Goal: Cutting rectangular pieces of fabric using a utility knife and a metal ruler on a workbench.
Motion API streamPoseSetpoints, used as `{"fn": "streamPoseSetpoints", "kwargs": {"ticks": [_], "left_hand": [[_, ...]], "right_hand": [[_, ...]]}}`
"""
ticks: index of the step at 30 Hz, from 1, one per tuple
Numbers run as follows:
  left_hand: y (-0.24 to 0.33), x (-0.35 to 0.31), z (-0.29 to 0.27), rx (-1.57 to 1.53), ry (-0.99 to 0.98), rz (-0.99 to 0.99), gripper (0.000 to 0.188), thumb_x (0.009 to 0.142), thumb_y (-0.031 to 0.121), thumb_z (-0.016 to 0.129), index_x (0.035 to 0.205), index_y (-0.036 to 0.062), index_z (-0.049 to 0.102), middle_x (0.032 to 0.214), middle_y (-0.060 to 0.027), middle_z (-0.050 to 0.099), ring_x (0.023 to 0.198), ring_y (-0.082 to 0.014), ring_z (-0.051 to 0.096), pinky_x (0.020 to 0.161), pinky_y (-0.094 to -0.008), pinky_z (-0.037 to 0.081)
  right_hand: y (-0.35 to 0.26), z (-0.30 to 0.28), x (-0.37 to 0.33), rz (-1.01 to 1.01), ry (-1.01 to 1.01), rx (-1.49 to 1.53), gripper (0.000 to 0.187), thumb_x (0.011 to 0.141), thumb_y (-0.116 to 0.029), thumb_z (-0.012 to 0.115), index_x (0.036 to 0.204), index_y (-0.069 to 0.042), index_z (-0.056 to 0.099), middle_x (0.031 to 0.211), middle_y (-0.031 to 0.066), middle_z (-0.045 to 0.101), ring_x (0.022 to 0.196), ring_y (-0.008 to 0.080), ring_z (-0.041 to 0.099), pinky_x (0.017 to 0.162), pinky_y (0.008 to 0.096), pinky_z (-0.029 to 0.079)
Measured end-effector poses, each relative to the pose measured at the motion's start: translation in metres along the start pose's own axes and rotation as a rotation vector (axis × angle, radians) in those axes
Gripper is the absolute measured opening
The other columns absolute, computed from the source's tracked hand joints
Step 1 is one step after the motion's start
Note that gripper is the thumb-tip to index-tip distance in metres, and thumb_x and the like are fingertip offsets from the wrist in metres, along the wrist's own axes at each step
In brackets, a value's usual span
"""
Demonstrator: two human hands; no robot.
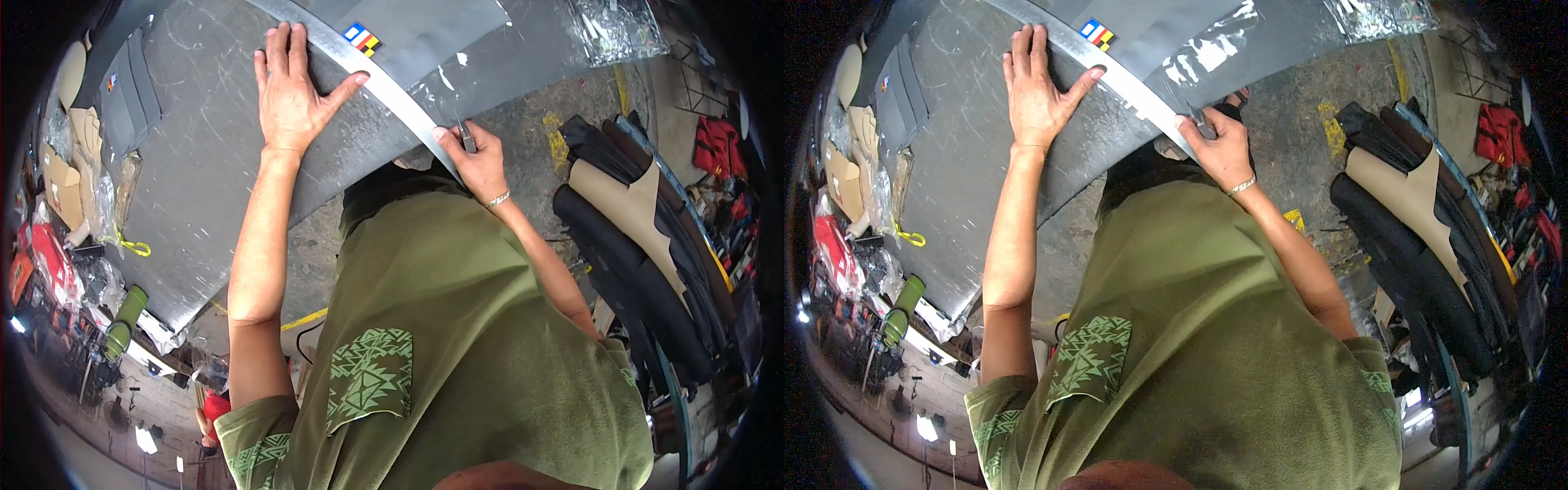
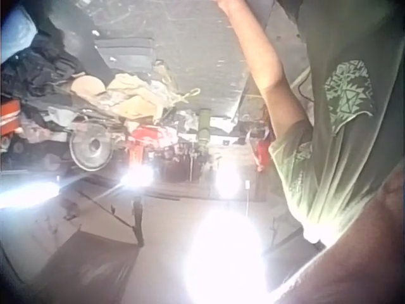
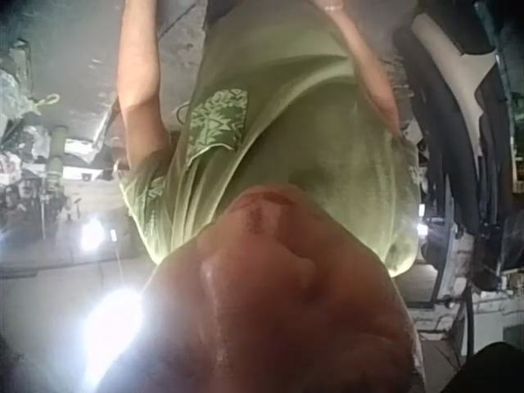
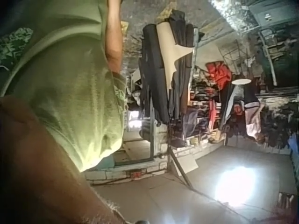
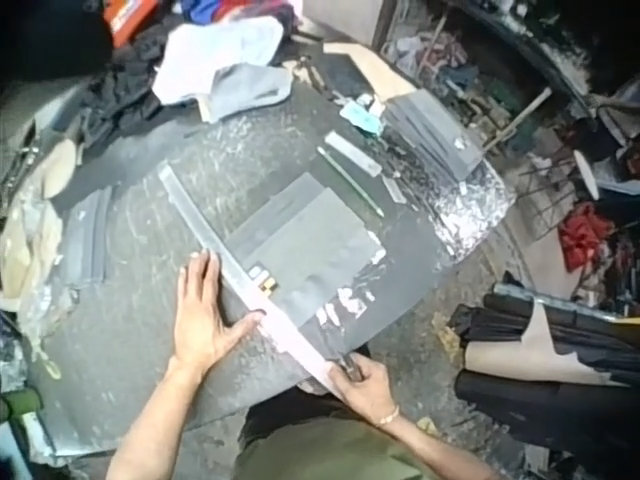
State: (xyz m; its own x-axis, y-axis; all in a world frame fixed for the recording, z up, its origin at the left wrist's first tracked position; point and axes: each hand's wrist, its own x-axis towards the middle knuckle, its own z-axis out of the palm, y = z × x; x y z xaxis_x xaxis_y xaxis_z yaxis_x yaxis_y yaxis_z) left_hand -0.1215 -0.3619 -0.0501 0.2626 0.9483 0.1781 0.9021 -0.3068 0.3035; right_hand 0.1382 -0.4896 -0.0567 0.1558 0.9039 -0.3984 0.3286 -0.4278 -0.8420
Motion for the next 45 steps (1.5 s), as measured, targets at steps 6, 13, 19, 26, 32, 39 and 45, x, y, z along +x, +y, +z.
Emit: {"fn": "streamPoseSetpoints", "kwargs": {"ticks": [6, 13, 19, 26, 32, 39, 45], "left_hand": [[0.003, -0.002, -0.003, -0.029, -0.006, -0.026, 0.110, 0.070, 0.072, 0.073, 0.143, -0.0030, 0.041, 0.149, -0.0235, 0.040, 0.143, -0.0397, 0.032, 0.120, -0.0552, 0.021], [0.003, 0.000, -0.004, -0.044, -0.005, -0.034, 0.105, 0.072, 0.068, 0.074, 0.142, -0.0046, 0.043, 0.148, -0.0244, 0.040, 0.142, -0.0410, 0.033, 0.119, -0.0565, 0.022], [0.004, 0.000, -0.005, -0.035, -0.012, -0.045, 0.105, 0.073, 0.068, 0.074, 0.143, -0.0041, 0.042, 0.149, -0.0238, 0.040, 0.143, -0.0401, 0.033, 0.119, -0.0565, 0.022], [0.004, 0.001, -0.005, -0.015, -0.027, -0.041, 0.105, 0.074, 0.069, 0.073, 0.143, -0.0039, 0.043, 0.150, -0.0226, 0.040, 0.143, -0.0394, 0.034, 0.118, -0.0562, 0.023], [0.004, 0.001, -0.006, -0.014, -0.030, -0.041, 0.104, 0.074, 0.068, 0.073, 0.143, -0.0040, 0.043, 0.150, -0.0228, 0.040, 0.143, -0.0396, 0.034, 0.118, -0.0559, 0.023], [0.004, 0.001, -0.005, -0.006, -0.023, -0.038, 0.103, 0.074, 0.069, 0.072, 0.143, -0.0029, 0.044, 0.150, -0.0233, 0.040, 0.143, -0.0400, 0.035, 0.118, -0.0559, 0.023], [0.005, 0.001, -0.004, 0.006, -0.023, -0.039, 0.103, 0.075, 0.070, 0.071, 0.143, -0.0025, 0.044, 0.149, -0.0241, 0.040, 0.143, -0.0395, 0.035, 0.118, -0.0556, 0.024]], "right_hand": [[-0.008, -0.003, -0.001, 0.023, -0.020, -0.007, 0.021, 0.087, -0.021, 0.076, 0.091, 0.000, 0.071, 0.066, 0.0007, 0.060, 0.063, 0.0043, 0.049, 0.058, 0.0247, 0.043], [-0.003, -0.004, -0.002, -0.015, -0.041, 0.037, 0.017, 0.089, -0.017, 0.075, 0.090, 0.000, 0.072, 0.066, -0.0040, 0.058, 0.063, 0.0019, 0.046, 0.056, 0.0227, 0.040], [-0.004, -0.003, -0.001, 0.015, -0.050, 0.051, 0.017, 0.089, -0.017, 0.076, 0.087, -0.001, 0.071, 0.065, -0.0051, 0.056, 0.062, 0.0016, 0.045, 0.055, 0.0223, 0.039], [0.000, -0.002, -0.001, -0.003, -0.038, 0.046, 0.019, 0.089, -0.019, 0.077, 0.087, -0.001, 0.071, 0.064, -0.0053, 0.054, 0.062, 0.0018, 0.043, 0.055, 0.0225, 0.038], [-0.002, -0.002, -0.002, 0.012, -0.033, 0.041, 0.020, 0.088, -0.020, 0.077, 0.086, -0.001, 0.071, 0.063, -0.0052, 0.054, 0.062, 0.0021, 0.043, 0.055, 0.0227, 0.039], [-0.003, -0.002, -0.001, 0.037, -0.041, 0.028, 0.021, 0.088, -0.020, 0.078, 0.086, -0.001, 0.071, 0.063, -0.0048, 0.054, 0.062, 0.0018, 0.043, 0.055, 0.0226, 0.039], [-0.003, -0.002, -0.002, 0.028, -0.034, 0.022, 0.022, 0.088, -0.021, 0.078, 0.085, 0.000, 0.070, 0.062, -0.0042, 0.054, 0.062, 0.0023, 0.043, 0.055, 0.0229, 0.040]]}}
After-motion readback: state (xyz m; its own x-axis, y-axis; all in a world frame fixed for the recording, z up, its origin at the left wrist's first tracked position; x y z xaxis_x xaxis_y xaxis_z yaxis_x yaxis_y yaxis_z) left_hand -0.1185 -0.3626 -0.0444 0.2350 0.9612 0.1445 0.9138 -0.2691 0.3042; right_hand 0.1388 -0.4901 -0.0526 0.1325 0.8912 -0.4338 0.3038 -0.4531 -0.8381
